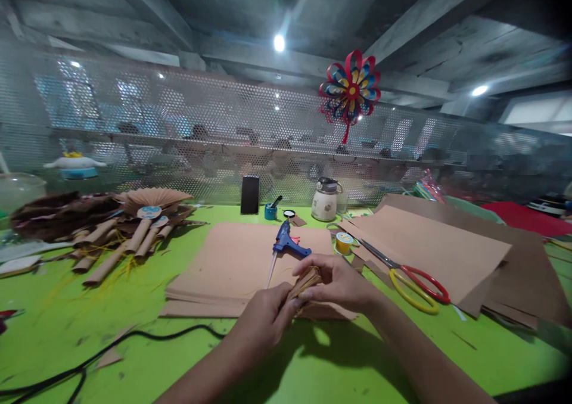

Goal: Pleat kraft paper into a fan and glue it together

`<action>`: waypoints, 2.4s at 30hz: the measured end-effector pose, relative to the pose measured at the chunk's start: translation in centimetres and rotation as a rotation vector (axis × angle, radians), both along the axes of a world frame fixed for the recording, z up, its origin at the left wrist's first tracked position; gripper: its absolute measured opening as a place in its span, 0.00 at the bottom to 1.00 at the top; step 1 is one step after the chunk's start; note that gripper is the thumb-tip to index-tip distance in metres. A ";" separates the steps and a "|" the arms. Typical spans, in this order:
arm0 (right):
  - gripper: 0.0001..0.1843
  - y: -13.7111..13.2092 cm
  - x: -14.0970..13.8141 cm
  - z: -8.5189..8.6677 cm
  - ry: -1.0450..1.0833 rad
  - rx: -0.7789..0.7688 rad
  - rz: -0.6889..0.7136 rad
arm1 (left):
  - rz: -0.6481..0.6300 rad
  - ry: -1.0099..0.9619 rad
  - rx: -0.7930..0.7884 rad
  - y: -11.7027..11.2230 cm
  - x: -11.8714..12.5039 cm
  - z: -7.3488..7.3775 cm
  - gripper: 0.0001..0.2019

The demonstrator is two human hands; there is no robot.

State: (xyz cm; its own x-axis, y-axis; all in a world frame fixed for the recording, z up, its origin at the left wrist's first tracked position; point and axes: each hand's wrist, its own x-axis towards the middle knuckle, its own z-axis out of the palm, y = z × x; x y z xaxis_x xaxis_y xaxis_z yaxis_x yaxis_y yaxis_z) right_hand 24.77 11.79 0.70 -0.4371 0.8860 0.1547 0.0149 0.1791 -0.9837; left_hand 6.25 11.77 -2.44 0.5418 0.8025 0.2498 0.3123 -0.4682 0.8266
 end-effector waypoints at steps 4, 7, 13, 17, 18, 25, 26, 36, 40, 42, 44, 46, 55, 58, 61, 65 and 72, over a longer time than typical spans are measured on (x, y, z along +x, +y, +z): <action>0.16 -0.1 0.0 -0.4 -0.045 0.034 0.001 | -0.075 0.021 -0.015 -0.3 0.0 0.4 0.15; 0.15 -0.1 -0.1 -0.8 0.002 0.097 -0.008 | -0.097 0.031 -0.004 -0.4 0.0 0.7 0.15; 0.13 -0.3 -0.6 -1.0 0.074 0.181 -0.066 | -0.108 -0.007 0.011 -0.4 0.0 0.6 0.15; 0.14 -0.6 -0.9 -0.6 0.082 0.219 -0.082 | -0.117 -0.030 0.027 -0.3 0.0 0.6 0.14; 0.14 -0.6 -0.9 -0.5 0.086 0.229 -0.085 | -0.118 -0.028 0.031 -0.3 0.0 0.7 0.14; 0.13 -0.6 -0.7 0.2 -0.033 0.282 -0.104 | -0.097 -0.004 -0.017 -0.1 -0.1 0.8 0.15; 0.13 -0.6 -0.7 0.3 -0.052 0.304 -0.117 | -0.098 -0.015 -0.038 -0.1 -0.1 0.8 0.16; 0.09 -0.7 -0.3 1.0 -0.139 0.531 -0.132 | -0.093 -0.167 -0.145 -0.1 0.0 0.7 0.14; 0.09 -0.7 -0.5 0.8 -0.098 0.490 -0.139 | -0.096 -0.091 -0.103 -0.1 -0.1 1.0 0.14; 0.09 -0.7 -0.5 0.6 -0.080 0.462 -0.159 | -0.084 -0.070 -0.074 0.0 -0.1 1.0 0.14; 0.09 -0.7 -0.5 0.5 -0.080 0.462 -0.158 | -0.072 -0.062 -0.054 -0.1 0.0 1.1 0.14; 0.09 -0.6 -0.4 0.4 -0.090 0.483 -0.151 | -0.076 -0.049 -0.045 -0.1 0.0 1.1 0.14; 0.08 -0.5 -0.1 0.4 -0.103 0.514 -0.118 | -0.110 -0.037 -0.046 -0.2 0.0 0.9 0.14; 0.08 -0.6 0.0 0.5 -0.117 0.527 -0.105 | -0.129 -0.002 -0.045 -0.3 0.0 1.0 0.15; 0.07 -0.8 -0.1 0.5 -0.117 0.536 -0.109 | -0.137 0.016 -0.022 -0.2 -0.1 0.9 0.15; 0.07 -1.1 -0.3 0.6 -0.086 0.513 -0.116 | -0.120 0.026 0.027 -0.2 -0.2 0.9 0.16; 0.07 -1.3 -0.5 1.1 -0.119 0.580 -0.058 | -0.097 0.062 0.109 -0.3 -0.3 1.1 0.16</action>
State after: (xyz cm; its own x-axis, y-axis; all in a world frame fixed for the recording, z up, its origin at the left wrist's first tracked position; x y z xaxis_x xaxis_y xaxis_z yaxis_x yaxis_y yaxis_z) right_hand 24.30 10.50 1.78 -0.4344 0.6947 0.5733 0.1451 0.6821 -0.7167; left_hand 5.99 11.44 -1.33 0.6325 0.7155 0.2967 0.3099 -0.5848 0.7496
